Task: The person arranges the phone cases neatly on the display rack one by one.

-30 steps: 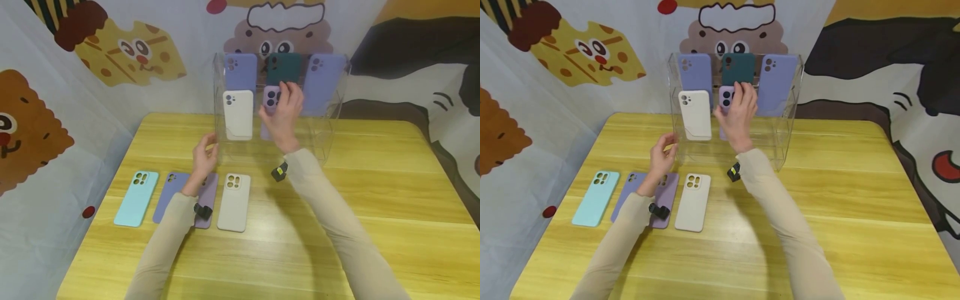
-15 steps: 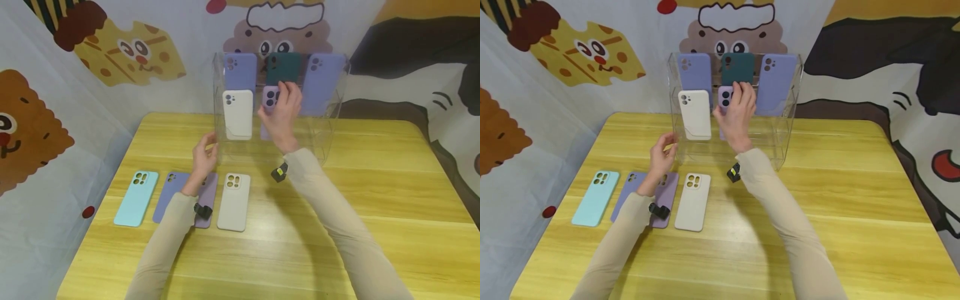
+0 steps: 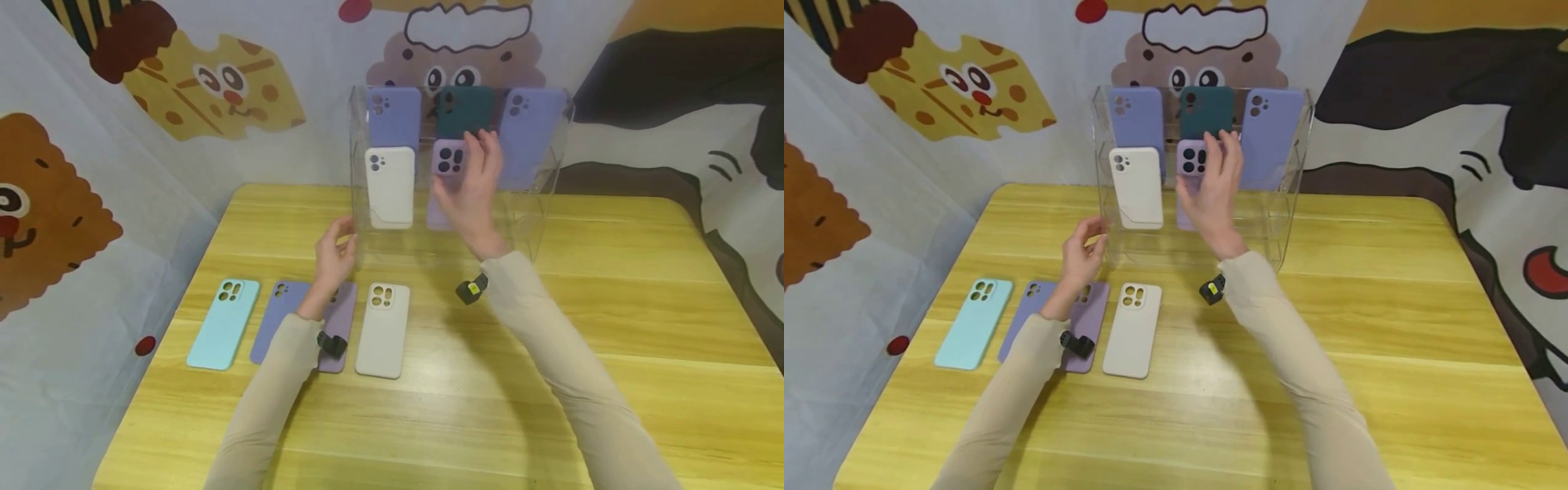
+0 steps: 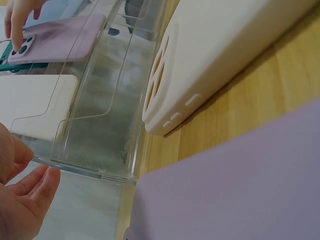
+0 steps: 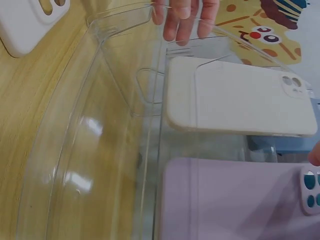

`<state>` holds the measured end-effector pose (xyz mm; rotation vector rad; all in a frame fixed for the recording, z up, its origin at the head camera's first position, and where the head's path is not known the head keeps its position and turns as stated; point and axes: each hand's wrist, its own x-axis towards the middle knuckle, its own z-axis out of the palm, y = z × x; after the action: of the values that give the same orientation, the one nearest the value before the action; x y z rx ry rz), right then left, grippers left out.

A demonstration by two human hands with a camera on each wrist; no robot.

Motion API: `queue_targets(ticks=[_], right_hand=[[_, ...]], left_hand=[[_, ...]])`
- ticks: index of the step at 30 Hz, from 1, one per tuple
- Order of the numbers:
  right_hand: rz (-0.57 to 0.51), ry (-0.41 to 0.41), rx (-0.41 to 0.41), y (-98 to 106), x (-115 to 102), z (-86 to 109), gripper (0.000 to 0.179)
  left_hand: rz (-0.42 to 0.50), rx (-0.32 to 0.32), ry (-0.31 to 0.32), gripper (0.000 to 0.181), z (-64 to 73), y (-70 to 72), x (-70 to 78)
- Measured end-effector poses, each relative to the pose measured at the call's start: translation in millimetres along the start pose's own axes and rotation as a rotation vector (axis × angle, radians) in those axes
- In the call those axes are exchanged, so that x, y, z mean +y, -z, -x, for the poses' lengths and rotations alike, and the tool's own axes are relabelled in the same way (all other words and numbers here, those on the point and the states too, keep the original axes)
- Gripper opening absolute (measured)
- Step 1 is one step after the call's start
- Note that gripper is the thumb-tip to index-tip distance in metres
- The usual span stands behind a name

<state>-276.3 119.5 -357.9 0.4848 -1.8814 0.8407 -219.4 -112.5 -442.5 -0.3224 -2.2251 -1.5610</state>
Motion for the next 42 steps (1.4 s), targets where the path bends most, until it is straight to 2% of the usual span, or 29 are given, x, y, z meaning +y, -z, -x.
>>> queue_targets(ticks=[7, 15, 19, 23, 27, 31, 35, 42], right_hand=[[-0.006, -0.092, -0.062, 21, 1, 4.2, 0.059], [-0.005, -0.127, -0.047, 43, 10, 10.5, 0.053], [-0.005, -0.159, -0.015, 58, 20, 16.2, 0.053], [-0.01, -0.177, 0.024, 72, 33, 24.0, 0.053], [0.022, -0.208, 0.02, 86, 45, 34.5, 0.055], [0.057, -0.276, -0.03, 98, 55, 44.4, 0.055], [0.045, -0.359, -0.081, 105, 62, 52.3, 0.051], [-0.025, -0.425, -0.084, 111, 72, 61.0, 0.042]], left_hand=[[0.0, -0.011, -0.001, 0.031, 4.3, 5.8, 39.9], [-0.006, -0.017, 0.009, 0.032, 4.8, 6.2, 44.1], [-0.004, -0.019, 0.015, 0.032, 3.9, 5.5, 42.5], [0.009, -0.01, 0.008, 0.032, 1.0, 1.8, 21.5], [0.015, -0.004, 0.008, 0.033, -0.9, -0.7, 2.5], [0.002, -0.003, -0.002, 0.032, -1.0, -0.6, -1.1], [-0.019, 0.001, -0.031, 0.031, -0.8, -0.8, -1.8], [-0.028, 0.003, -0.035, 0.031, -0.7, -0.9, -2.5]])
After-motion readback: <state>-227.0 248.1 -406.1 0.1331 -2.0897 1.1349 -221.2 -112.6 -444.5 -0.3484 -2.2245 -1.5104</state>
